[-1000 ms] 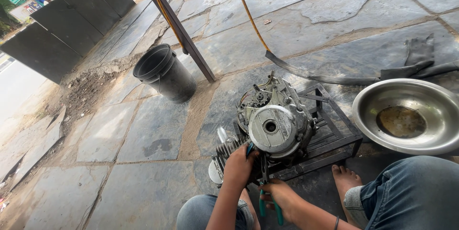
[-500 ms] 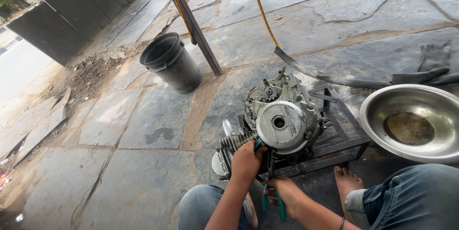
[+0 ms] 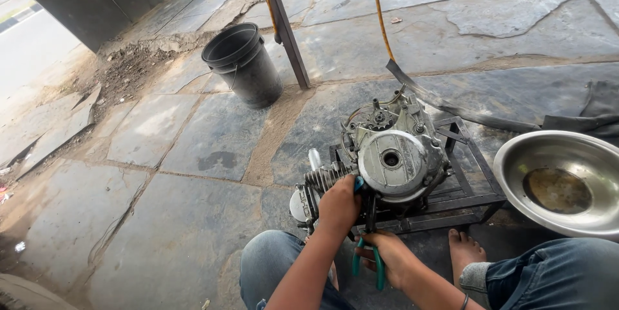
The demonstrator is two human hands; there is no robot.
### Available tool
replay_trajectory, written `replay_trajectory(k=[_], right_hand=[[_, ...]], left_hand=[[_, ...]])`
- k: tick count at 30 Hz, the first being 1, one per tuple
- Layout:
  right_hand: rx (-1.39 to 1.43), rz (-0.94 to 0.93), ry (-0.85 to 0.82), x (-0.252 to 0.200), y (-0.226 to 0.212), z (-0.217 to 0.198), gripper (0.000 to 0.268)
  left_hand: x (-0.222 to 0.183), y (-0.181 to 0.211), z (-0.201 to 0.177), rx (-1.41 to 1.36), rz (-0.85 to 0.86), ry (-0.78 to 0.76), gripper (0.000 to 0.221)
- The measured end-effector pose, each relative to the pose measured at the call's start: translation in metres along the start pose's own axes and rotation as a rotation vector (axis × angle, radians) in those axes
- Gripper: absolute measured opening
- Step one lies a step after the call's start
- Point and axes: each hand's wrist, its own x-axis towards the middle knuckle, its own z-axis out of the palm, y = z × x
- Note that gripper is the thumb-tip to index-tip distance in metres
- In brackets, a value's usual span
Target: Using pliers and a small tool to manipulate wires and components on a motorcycle engine.
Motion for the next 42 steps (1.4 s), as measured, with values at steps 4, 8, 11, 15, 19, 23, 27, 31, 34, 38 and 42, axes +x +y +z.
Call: replay_trajectory(k=[4, 8, 11, 15, 19, 23, 27, 31, 34, 38, 42], right_hand=[[0.026, 0.008, 0.011, -0.018, -0.011, 0.008, 0.032], [-0.065, -0.093, 0.02, -0.017, -0.009, 0.005, 0.045], [-0.138, -0.172, -0.01, -0.024, -0.011, 0.007, 0.054], [-0.293, -0.221, -0.079, -0.04, -0.018, 0.012, 0.069], [-0.309, -0.243, -0.057, -0.036, -0.012, 0.017, 0.072], [-0.003, -0.097, -0.099, -0.027, -0.004, 0.014, 0.049], [0.164, 0.045, -0.149, 0.02, 0.021, 0.0, 0.036], [0.085, 0.019, -0.236, 0.005, 0.011, 0.003, 0.033], [0.054, -0.005, -0.409, -0.008, 0.007, 0.004, 0.045], [0.065, -0.046, -0.456, -0.02, -0.002, 0.009, 0.049], [0.076, -0.011, -0.387, -0.027, -0.012, 0.013, 0.049]], left_hand=[[-0.001, 0.005, -0.013, 0.014, -0.099, -0.12, 0.039], [0.0, 0.023, -0.039, -0.05, -0.271, -0.308, 0.042], [0.0, 0.027, -0.041, -0.236, -0.424, -0.467, 0.044], [-0.007, 0.003, -0.018, -0.454, -0.458, -0.471, 0.043], [-0.013, -0.019, -0.001, -0.605, -0.566, -0.461, 0.04], [-0.016, -0.014, -0.004, -0.88, -0.638, -0.387, 0.034], [-0.019, -0.036, 0.013, -0.882, -0.593, -0.369, 0.031], [-0.016, -0.036, -0.002, -0.893, -0.559, -0.326, 0.029], [-0.013, -0.031, -0.022, -0.982, -0.649, -0.295, 0.029], [-0.009, -0.036, -0.026, -1.078, -0.696, -0.194, 0.029], [-0.009, -0.04, -0.02, -1.054, -0.682, -0.206, 0.032]])
